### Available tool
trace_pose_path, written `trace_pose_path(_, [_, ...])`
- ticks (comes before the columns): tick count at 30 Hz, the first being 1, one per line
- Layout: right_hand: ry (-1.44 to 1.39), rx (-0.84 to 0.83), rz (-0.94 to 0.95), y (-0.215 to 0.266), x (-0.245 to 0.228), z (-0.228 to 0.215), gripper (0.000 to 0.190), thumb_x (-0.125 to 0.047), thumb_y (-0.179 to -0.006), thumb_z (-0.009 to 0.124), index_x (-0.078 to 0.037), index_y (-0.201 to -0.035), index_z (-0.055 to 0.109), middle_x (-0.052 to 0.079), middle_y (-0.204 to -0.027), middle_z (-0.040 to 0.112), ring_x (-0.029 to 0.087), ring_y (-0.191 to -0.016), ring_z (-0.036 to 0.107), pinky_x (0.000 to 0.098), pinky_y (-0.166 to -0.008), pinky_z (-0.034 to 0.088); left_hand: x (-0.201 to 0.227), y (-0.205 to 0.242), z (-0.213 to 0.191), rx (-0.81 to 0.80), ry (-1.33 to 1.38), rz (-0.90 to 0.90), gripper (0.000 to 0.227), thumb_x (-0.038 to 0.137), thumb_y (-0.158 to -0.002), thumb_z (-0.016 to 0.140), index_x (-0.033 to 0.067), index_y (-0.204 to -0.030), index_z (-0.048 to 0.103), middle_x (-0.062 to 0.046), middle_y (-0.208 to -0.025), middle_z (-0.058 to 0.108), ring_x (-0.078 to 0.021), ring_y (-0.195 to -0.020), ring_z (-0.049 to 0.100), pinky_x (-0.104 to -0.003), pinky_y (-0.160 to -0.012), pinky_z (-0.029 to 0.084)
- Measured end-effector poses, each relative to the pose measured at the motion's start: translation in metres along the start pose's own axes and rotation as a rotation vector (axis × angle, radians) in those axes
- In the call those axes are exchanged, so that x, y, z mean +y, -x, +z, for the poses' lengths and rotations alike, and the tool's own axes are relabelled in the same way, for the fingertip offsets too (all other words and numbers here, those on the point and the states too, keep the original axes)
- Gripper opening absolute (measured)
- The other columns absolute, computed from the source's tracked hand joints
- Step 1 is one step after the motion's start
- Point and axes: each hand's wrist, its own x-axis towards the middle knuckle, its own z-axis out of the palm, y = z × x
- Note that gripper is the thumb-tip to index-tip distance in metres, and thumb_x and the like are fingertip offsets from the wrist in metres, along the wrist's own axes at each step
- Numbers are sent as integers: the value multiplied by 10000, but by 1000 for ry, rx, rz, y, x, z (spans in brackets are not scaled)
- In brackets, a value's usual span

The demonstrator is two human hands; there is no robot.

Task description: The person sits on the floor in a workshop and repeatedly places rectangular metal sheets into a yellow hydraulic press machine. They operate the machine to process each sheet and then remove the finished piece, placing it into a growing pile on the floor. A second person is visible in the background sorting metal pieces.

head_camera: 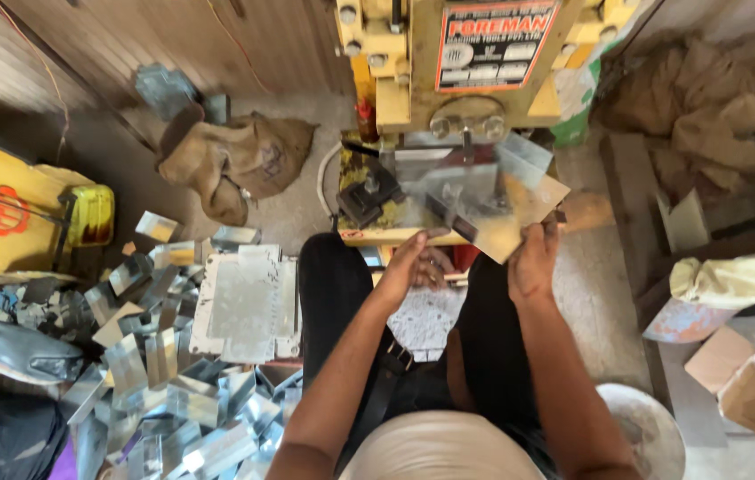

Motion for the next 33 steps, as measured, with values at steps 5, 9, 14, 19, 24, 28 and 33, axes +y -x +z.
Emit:
trace_pose_path(5, [-6,-121,456,29,-8,26,446,-109,-940,596,-27,-1351,443,158,-1111,671,240,-921,699,392,-792,597,-6,-12,-1,273,26,53,510,286,-992,568,65,-1437,455,-99,-824,672,-169,-584,642,-291,-513,526])
trace_pose_path(9, [37,-178,449,28,25,18,419,-211,-1009,657,63,-1289,511,198,-1111,731,189,-806,654,331,-759,578,-25,-25,-29,414,-18,68,454,61,-982,559,35,-1430,488,-78,-695,626,-136,-518,592,-256,-436,463])
trace_pose_path(14, [193,-72,372,14,56,6,313,-214,-1001,687,64,-1142,650,160,-993,757,148,-705,647,289,-621,532,-24,-39,-47,362,-34,47,499,62,-984,520,63,-1480,468,-52,-685,626,-134,-501,583,-257,-429,448])
trace_pose_path(19, [245,-19,334,16,58,2,268,-217,-958,731,33,-1043,686,122,-907,757,136,-680,650,278,-605,538,-16,-12,-40,266,37,-125,542,171,-904,514,104,-1442,509,-67,-720,664,-150,-486,584,-276,-437,456])
trace_pose_path(24, [272,-2,301,15,61,1,265,-227,-959,757,23,-1027,704,117,-889,743,131,-692,648,254,-632,523,-30,15,-31,-45,-114,-305,535,261,-894,493,107,-1381,650,-96,-781,705,-125,-530,600,-275,-505,508])
trace_pose_path(28, [240,-12,310,15,65,-2,291,-256,-976,733,26,-1044,707,115,-877,738,130,-683,637,251,-625,519,-32,19,-26,-100,-164,-288,511,260,-893,512,88,-1353,653,-93,-754,690,-116,-481,544,-257,-458,438])
trace_pose_path(33, [256,-123,276,11,59,-6,363,-291,-969,705,53,-1083,675,114,-917,749,133,-692,646,269,-603,529,-9,9,-8,-31,-237,-270,467,350,-931,554,101,-1321,617,-71,-722,676,-119,-459,533,-252,-419,401])
